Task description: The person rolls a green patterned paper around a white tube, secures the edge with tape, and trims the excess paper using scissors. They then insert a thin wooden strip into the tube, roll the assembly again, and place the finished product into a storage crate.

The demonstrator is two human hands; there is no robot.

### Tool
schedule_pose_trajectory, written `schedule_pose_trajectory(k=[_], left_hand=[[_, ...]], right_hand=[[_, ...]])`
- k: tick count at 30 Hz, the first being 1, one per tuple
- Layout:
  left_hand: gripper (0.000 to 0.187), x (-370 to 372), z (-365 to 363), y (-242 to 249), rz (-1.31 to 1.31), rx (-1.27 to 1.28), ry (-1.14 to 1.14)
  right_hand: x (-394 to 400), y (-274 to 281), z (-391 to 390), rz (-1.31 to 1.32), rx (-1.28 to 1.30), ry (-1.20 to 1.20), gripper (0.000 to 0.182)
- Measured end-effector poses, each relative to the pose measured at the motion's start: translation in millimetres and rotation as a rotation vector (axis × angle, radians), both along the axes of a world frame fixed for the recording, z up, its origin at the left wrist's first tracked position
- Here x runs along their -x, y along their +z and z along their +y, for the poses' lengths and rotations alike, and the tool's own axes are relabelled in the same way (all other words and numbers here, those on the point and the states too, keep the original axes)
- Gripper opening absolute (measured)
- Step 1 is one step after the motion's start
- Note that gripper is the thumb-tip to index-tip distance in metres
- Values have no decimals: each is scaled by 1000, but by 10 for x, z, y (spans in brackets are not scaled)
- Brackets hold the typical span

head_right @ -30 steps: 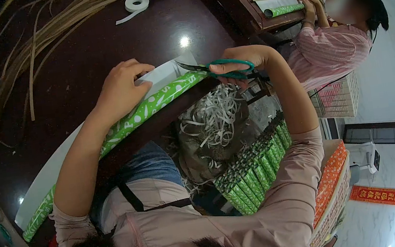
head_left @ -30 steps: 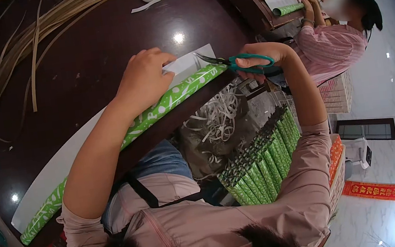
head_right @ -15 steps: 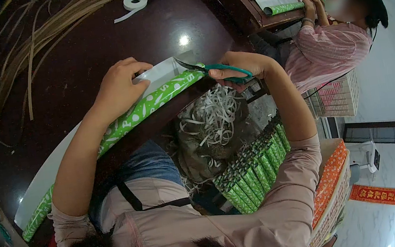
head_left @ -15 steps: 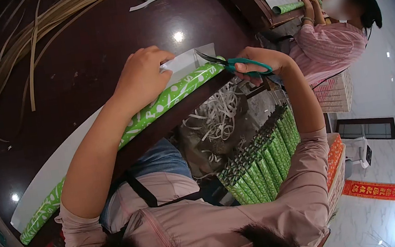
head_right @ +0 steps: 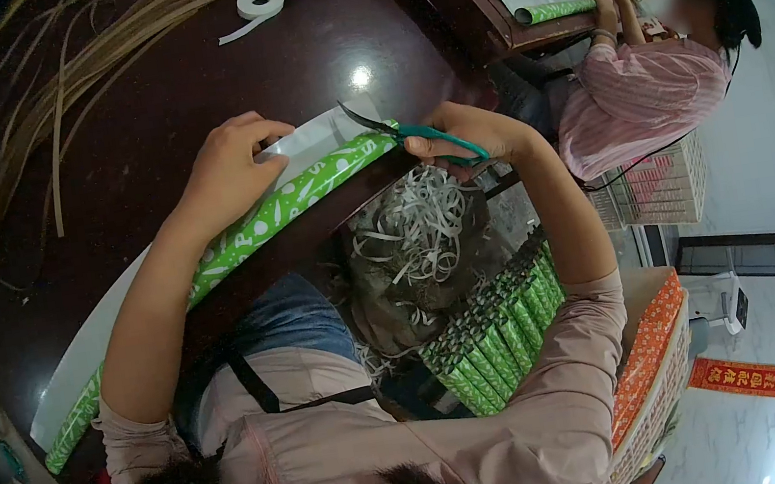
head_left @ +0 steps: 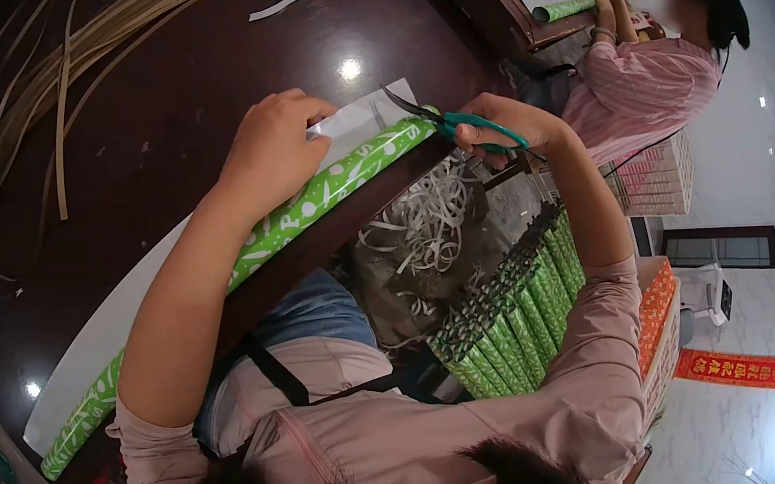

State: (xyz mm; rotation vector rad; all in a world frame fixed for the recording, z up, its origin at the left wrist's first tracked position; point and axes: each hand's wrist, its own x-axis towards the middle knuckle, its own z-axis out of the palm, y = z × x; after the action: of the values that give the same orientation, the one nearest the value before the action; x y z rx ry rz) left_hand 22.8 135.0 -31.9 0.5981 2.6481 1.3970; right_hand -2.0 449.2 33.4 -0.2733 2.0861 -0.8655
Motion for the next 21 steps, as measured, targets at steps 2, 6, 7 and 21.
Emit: schedule_pose_trajectory(k=[2,6,7,21], left_hand=[[25,-8,4,-17,29,-40,7],[27,-8,-1,-19,41,-27,8],[28,-25,-1,-28,43,-23,7],[31,-33,-4,47,82,24,-3]], right_hand=[[-6,3,3,-20,-22,4,67],[0,199,-126,125,326,-140,66],[60,172,-88,210,338,-237,59],[848,-178,-429,1229,-24,-119,36]])
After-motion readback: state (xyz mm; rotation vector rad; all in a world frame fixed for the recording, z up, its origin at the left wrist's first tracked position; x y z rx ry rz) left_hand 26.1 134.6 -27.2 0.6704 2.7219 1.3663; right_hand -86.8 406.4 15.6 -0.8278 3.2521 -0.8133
